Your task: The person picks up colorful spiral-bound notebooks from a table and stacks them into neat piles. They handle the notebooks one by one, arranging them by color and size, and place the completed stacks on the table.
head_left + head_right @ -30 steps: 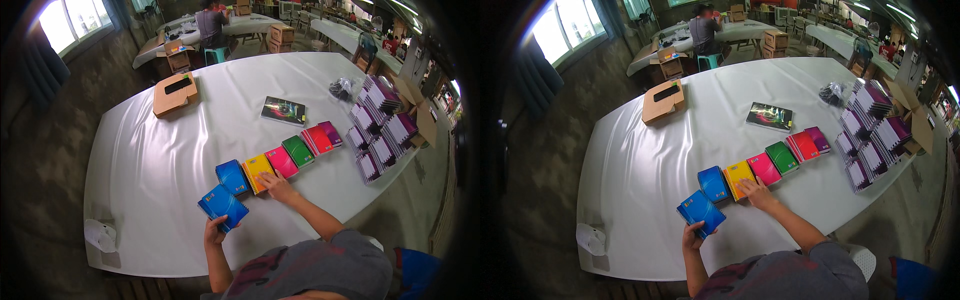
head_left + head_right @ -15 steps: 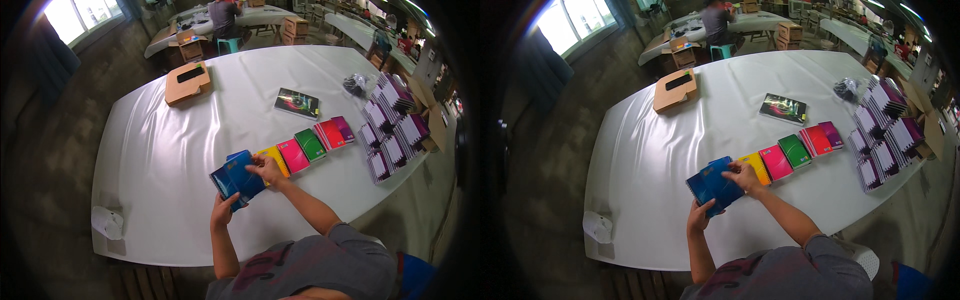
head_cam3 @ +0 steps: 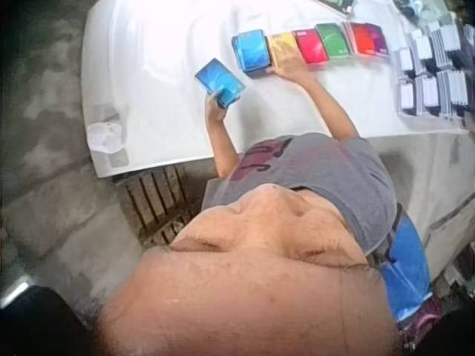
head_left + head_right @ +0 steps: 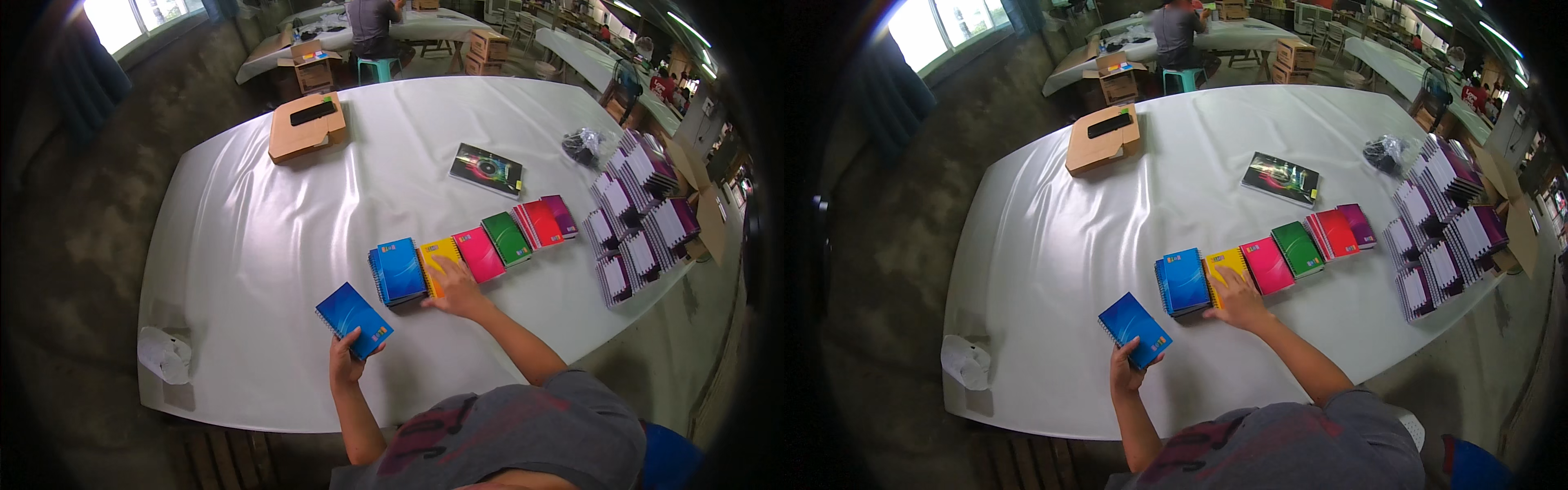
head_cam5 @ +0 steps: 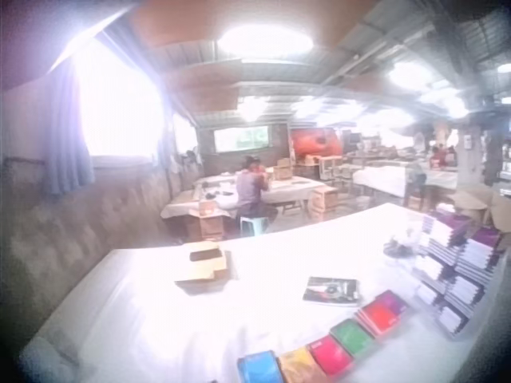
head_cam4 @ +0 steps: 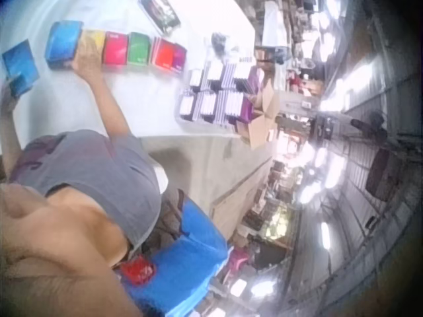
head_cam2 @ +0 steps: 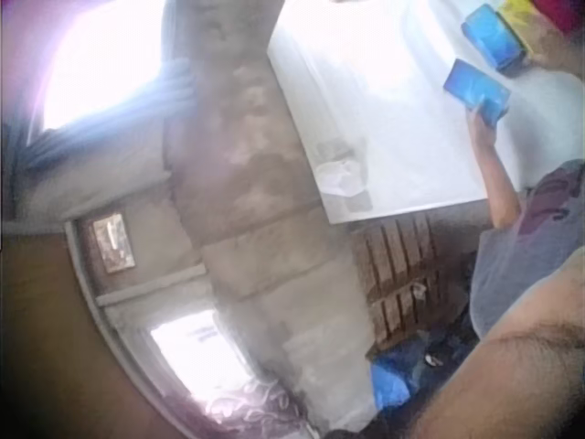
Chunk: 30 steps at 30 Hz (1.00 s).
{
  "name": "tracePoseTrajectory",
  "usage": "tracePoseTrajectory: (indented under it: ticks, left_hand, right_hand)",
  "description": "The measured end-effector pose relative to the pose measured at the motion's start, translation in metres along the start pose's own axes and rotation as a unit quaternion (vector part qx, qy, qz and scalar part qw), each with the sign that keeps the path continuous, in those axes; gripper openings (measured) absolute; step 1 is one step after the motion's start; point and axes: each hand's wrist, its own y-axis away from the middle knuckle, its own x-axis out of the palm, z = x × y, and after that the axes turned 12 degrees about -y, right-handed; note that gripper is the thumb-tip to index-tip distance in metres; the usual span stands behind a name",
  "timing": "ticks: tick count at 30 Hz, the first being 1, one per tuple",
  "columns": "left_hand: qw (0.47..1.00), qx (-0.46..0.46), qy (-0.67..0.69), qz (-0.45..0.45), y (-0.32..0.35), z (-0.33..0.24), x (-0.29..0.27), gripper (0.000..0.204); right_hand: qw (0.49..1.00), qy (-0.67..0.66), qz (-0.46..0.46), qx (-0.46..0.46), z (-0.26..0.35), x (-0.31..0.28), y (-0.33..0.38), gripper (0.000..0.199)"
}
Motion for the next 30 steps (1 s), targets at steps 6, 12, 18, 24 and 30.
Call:
tracePoseTrajectory:
  ticks: [6,12,18,24,30]
  left_hand:
    - [0.998,-0.024,-0.022,0.060,-0.011,0.009,0.014,0.058]
    - [0.955,-0.075,0.102,0.268,-0.013,0.022,0.029,0.090]
    - [0.936,-0.099,0.135,0.310,-0.007,0.078,0.020,0.067]
    - [0.924,-0.186,0.166,0.291,0.006,0.100,0.031,0.048]
    - [0.837,-0.292,0.274,0.374,0.012,0.102,0.049,0.049]
  right_hand:
    - [0.971,-0.215,-0.099,0.036,-0.030,-0.005,0.033,0.030]
    - [0.738,-0.672,-0.018,-0.061,-0.006,-0.077,0.015,0.015]
    - [0.853,-0.446,0.252,-0.101,0.012,-0.078,-0.001,0.023]
    - [0.960,-0.273,0.060,0.036,-0.075,-0.074,0.024,0.046]
    - [0.999,-0.025,-0.012,0.027,-0.127,-0.024,0.060,0.037]
